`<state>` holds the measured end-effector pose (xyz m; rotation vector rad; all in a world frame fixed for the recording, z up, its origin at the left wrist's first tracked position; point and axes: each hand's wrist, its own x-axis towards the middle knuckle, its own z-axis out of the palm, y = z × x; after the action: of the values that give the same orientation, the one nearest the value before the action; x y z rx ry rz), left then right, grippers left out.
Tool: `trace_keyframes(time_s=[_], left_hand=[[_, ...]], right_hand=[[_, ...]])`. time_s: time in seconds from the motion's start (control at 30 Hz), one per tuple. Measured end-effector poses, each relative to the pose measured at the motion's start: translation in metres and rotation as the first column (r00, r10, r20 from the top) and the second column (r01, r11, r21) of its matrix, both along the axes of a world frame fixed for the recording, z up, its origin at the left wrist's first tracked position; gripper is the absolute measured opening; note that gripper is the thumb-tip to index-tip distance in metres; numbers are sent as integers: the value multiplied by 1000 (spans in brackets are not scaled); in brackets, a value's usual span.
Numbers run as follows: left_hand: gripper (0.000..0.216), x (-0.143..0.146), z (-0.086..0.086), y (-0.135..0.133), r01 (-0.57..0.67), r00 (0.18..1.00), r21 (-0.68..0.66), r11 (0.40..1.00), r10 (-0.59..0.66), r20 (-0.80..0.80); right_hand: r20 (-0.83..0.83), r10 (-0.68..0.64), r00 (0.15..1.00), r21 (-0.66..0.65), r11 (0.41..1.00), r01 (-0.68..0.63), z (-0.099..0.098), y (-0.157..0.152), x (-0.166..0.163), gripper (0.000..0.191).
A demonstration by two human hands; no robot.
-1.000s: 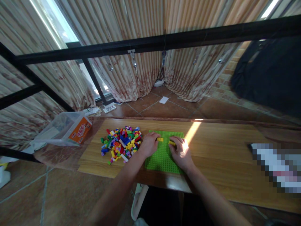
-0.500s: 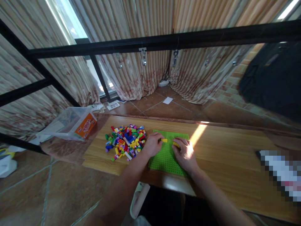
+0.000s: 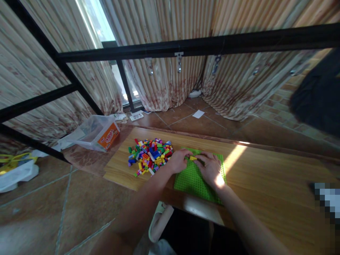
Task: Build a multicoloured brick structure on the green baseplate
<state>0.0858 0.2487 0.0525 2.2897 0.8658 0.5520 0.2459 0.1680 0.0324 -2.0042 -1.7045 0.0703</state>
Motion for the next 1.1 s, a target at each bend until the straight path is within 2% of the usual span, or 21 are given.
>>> trace_keyframes(time_s=[0.13,0.4,0.6,0.77,1.1], left_hand=[[51,-3,0,6,-4,1000,-32,999,4,7],[50,-2,0,7,-29,1000,-47,998,28,-14],[33,0,1,8,-73,997,-17,997,73,-29],[19,3,1,9,-56,998,13,998,56,-31],[15,8,-1,8,-65,994,74,995,72,-87]], right_hand=[[-10,-7,1000,-2,1000,7,-1,-1,1,22],[-21,-18,1000,0,1000,18,-2,1,-1,24],[-22,-22,1000,15,1000,22,-2,2,-2,23],[-18,-8,1000,32,999,9,-3,2,-1,25],[1,-7,1000,-22,1000,7,2,4,-2,22]])
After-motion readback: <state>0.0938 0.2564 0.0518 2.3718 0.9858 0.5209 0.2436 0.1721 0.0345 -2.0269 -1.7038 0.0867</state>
